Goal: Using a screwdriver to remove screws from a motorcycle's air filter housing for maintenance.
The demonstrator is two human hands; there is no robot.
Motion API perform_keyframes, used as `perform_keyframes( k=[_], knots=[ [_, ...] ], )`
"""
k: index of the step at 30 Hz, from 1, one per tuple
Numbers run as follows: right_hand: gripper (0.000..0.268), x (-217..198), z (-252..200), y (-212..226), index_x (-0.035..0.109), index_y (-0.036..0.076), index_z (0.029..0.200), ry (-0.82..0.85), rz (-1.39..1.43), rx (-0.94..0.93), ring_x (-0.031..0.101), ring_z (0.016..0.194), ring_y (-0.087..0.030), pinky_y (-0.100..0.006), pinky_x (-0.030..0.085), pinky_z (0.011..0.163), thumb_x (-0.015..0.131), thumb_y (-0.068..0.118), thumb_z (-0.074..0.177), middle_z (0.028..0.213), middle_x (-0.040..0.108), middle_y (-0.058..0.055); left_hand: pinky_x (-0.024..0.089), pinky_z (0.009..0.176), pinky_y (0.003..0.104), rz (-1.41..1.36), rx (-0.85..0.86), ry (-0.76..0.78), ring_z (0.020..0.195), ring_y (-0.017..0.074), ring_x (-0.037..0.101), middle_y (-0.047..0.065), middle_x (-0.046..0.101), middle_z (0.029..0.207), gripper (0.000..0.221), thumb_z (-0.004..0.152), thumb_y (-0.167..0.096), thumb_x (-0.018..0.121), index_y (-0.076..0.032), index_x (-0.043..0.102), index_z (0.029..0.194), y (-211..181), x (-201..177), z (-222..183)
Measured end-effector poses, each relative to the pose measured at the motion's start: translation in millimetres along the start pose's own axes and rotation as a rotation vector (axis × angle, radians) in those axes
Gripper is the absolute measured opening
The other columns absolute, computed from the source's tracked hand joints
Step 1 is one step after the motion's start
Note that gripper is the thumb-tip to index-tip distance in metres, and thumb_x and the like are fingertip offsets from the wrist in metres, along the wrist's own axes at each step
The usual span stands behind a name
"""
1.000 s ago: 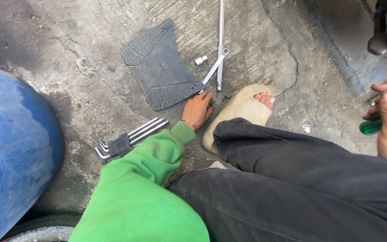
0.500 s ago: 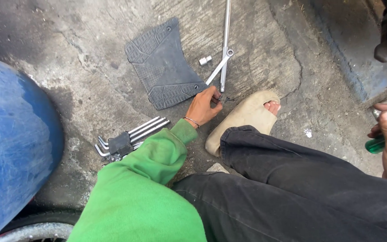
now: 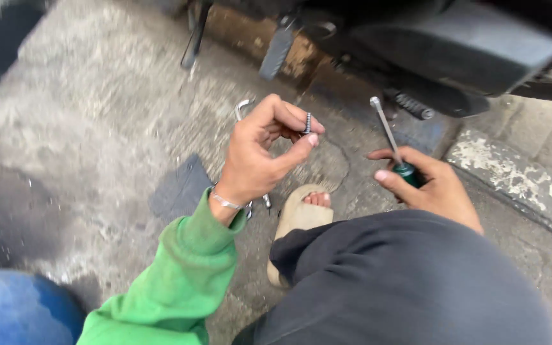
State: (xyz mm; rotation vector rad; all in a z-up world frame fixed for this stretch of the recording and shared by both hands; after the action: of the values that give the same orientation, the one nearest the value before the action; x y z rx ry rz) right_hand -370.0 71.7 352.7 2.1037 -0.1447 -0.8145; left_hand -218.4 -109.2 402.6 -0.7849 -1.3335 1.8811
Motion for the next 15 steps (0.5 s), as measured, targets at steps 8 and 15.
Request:
perform_keyframes(
  k=[8, 15],
  knots=[
    [0.017, -50.9, -45.8, -1.1, 0.071, 0.002, 0.108, -0.151, 0.529, -0.322, 0.042, 0.050, -0.008, -0.023, 0.037, 0.046, 0.057, 0.012, 0.104, 0.058, 0.043, 0.000, 0.071, 0.080, 0.032, -0.133, 0.236, -0.020, 0.098, 0.0257, 0.073, 0.014, 0.064, 0.103, 0.022, 0.095, 0.008, 0.066, -0.005, 0.051, 0.103, -86.9, 6.2, -5.4],
    [0.034, -55.9, -149.4, 82.7, 0.073, 0.012, 0.089, 0.346, 0.404, -0.777, 0.076, 0.059, -0.008, -0.021, 0.062, 0.057, 0.085, 0.038, 0.070, 0.076, 0.080, 0.002, 0.067, 0.088, 0.031, 0.230, 0.064, -0.386, 0.096, 0.0244, 0.072, 0.018, 0.067, 0.107, 0.019, 0.103, 0.004, 0.065, -0.007, 0.050, 0.106, -90.6, -55.6, -97.8]
  ],
)
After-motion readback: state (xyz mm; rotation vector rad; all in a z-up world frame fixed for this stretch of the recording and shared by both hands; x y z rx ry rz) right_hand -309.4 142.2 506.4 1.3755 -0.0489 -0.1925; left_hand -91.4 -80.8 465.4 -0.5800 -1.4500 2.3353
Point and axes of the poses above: each hand's wrist, its own z-axis towards the middle knuckle, its own x-axis out of the palm, y = z × x, the point moved 7 cm from there along z, towards the middle knuckle
